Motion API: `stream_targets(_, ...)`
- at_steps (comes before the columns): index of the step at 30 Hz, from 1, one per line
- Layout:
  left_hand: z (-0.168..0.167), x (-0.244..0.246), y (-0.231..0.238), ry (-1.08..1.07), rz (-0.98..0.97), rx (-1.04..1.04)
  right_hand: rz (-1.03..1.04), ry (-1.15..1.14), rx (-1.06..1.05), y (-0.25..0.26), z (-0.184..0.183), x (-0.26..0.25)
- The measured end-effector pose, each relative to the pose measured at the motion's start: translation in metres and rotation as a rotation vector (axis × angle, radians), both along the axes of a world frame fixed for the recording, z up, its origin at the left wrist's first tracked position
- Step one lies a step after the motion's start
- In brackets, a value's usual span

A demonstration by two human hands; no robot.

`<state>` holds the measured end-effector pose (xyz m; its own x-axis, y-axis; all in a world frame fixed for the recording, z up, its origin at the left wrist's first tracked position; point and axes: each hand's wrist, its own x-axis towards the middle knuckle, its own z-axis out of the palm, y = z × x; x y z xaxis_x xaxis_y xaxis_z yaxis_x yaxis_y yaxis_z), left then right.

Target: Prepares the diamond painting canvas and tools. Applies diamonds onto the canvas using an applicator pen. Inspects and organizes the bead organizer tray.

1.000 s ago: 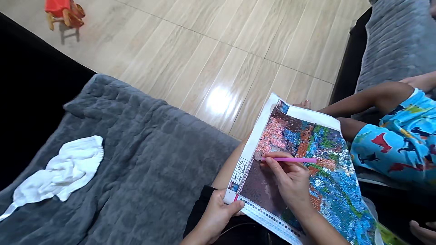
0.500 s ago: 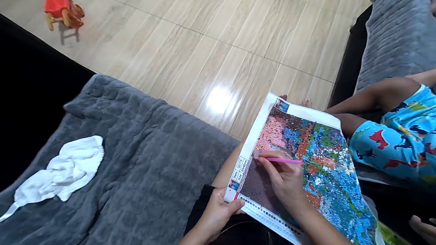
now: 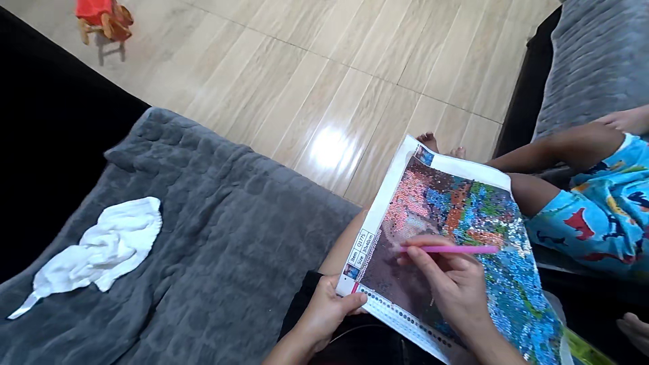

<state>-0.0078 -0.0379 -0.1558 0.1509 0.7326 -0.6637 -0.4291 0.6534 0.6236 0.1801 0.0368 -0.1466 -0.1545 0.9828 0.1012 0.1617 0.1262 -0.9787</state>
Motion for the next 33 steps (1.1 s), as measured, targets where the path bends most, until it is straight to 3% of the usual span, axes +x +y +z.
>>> stream_targets(8, -0.001, 0.001, 0.0, 0.006, 0.0, 0.004, 0.159, -0.026, 0.02, -0.046, -0.017, 0.003)
stream_targets(19, -0.001, 0.002, -0.001, 0.013, 0.008, 0.003, 0.186, -0.107, 0.119, -0.047, -0.022, 0.0)
stream_targets(33, -0.001, 0.001, 0.0, 0.0, 0.013, -0.006, 0.173, -0.068, 0.099, -0.048, -0.02, -0.002)
